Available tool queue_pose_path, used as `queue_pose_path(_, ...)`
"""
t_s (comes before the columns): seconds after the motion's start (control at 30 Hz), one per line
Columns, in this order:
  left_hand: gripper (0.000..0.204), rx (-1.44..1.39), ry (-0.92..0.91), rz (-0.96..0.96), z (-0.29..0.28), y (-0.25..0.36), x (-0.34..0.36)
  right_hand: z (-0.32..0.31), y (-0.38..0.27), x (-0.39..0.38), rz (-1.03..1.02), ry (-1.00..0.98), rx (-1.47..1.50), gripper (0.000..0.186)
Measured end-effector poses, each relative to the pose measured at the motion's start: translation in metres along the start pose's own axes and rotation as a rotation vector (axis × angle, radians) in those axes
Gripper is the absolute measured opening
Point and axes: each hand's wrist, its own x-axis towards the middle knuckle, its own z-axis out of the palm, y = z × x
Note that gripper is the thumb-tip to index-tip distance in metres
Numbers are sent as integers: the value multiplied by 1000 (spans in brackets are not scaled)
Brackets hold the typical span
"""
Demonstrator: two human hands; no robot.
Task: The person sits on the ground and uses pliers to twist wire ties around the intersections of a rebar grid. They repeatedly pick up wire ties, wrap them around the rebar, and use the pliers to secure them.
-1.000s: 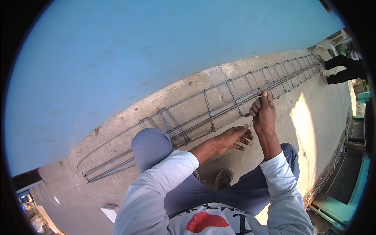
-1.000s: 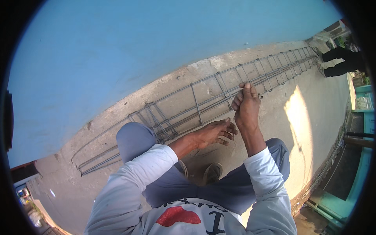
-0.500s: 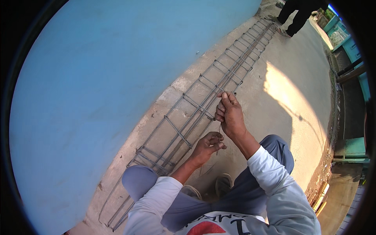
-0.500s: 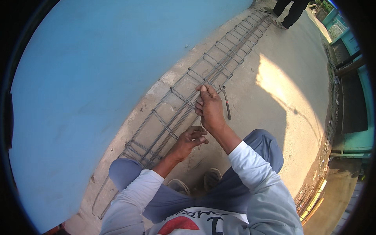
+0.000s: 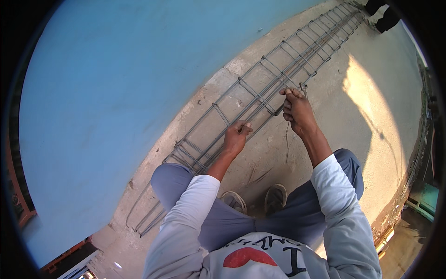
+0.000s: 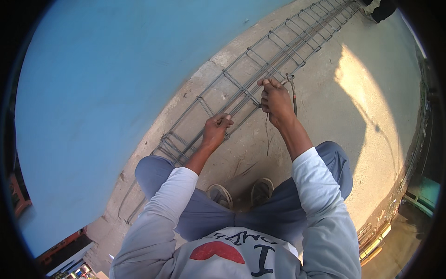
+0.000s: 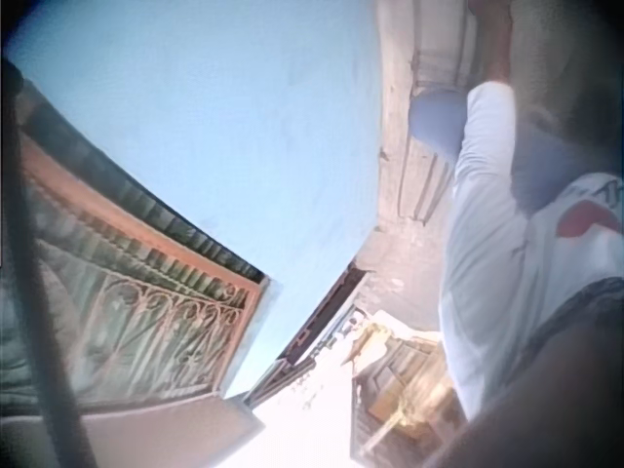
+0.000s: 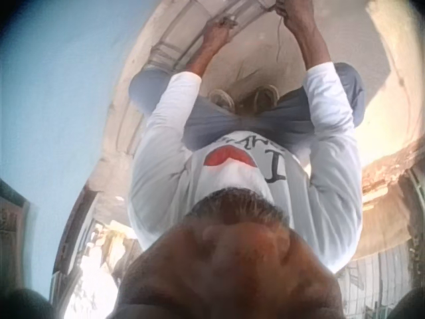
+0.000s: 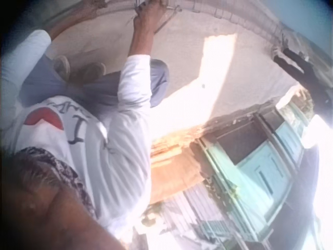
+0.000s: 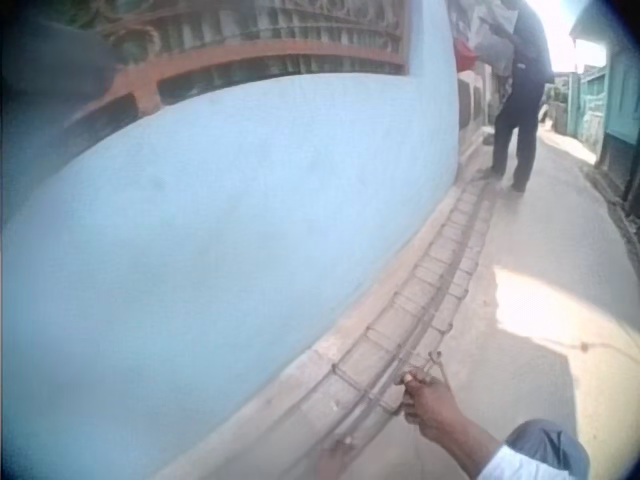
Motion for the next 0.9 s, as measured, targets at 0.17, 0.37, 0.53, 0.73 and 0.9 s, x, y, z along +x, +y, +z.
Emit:
queue_pose_path(0.17, 43, 610, 178, -134, -27, -56, 17, 21, 35, 6, 145, -115, -143, 19)
queue_pose_path(0.37, 38, 633, 114, -312, -1, -98, 14, 13, 58, 4, 230, -180, -336, 20)
queue_pose_path(0.53, 30, 197, 160, -330, 23, -89, 21, -14, 58, 12, 221, -158, -335, 22)
queue_pose_path(0.73, 32, 120, 212, -295, 46, -84, 31, -30, 111, 17, 261, -130, -445, 21)
queue_pose_path(0.9, 39, 295, 307, -210, 34, -107, 32, -15, 139, -5, 340, -138, -475, 22)
